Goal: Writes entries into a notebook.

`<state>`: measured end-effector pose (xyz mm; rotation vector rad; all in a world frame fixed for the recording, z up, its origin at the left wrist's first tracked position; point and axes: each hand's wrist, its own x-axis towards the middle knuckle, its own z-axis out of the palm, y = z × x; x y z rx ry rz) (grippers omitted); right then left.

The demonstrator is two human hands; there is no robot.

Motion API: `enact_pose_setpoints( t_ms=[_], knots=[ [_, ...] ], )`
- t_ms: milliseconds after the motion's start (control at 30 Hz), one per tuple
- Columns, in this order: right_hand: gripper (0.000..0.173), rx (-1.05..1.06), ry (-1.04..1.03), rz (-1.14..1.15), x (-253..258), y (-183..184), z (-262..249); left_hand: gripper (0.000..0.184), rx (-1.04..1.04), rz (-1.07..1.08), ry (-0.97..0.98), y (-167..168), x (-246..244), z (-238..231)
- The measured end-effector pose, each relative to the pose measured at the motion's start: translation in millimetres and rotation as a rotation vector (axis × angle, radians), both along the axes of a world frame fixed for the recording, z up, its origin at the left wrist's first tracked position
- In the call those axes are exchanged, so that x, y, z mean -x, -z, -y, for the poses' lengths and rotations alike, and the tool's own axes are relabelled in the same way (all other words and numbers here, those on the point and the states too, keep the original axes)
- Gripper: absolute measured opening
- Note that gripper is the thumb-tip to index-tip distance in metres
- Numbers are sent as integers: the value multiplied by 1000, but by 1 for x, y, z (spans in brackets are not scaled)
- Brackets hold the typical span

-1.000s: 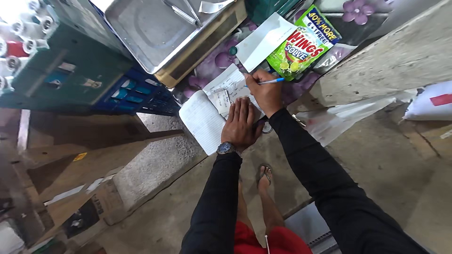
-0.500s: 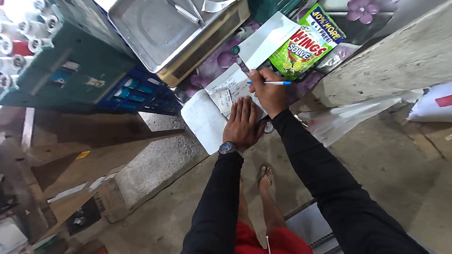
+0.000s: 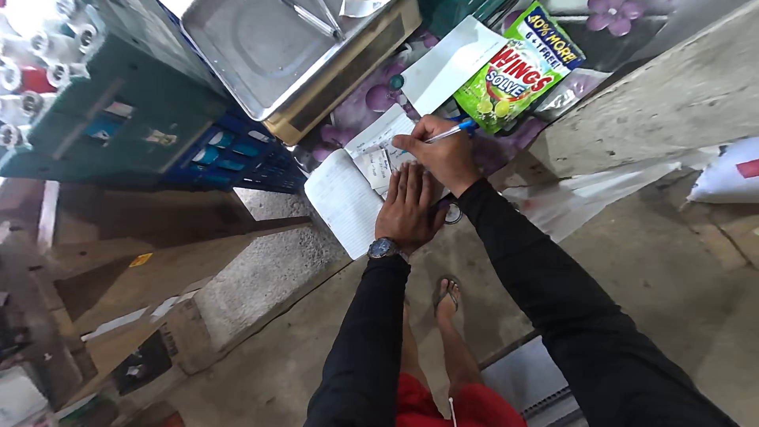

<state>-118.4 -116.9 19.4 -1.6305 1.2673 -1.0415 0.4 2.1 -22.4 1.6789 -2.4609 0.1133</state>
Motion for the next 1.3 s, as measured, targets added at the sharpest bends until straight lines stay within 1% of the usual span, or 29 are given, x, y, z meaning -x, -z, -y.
enact_pose_setpoints(
  t_ms=[167, 333, 400, 467, 533, 767, 933, 1300],
  knots=[
    [42, 18, -5, -44, 4, 10, 8, 84, -15, 57, -20, -6, 2, -2],
    [39, 14, -14, -2, 1, 8, 1, 82, 10, 45, -12, -6, 2, -1],
    [39, -2, 0, -27, 0, 10, -2, 82, -4, 40, -11, -5, 1, -1],
    [36, -16, 2, -50, 0, 10, -2, 84, -20, 33, -6, -3, 1, -2],
    [34, -12, 0, -53, 0, 10, 0, 84, -5, 29, -4, -3, 1, 0],
    [34, -11, -9, -113, -1, 12, 1, 82, 26, 25, -8, -3, 2, -1],
    [35, 1, -19, -91, -1, 11, 2, 75, 21, 41, 12, -7, 2, 0],
    [35, 34, -35, -120, -5, 19, 3, 72, 52, 60, 11, -2, 2, 2]
  ],
)
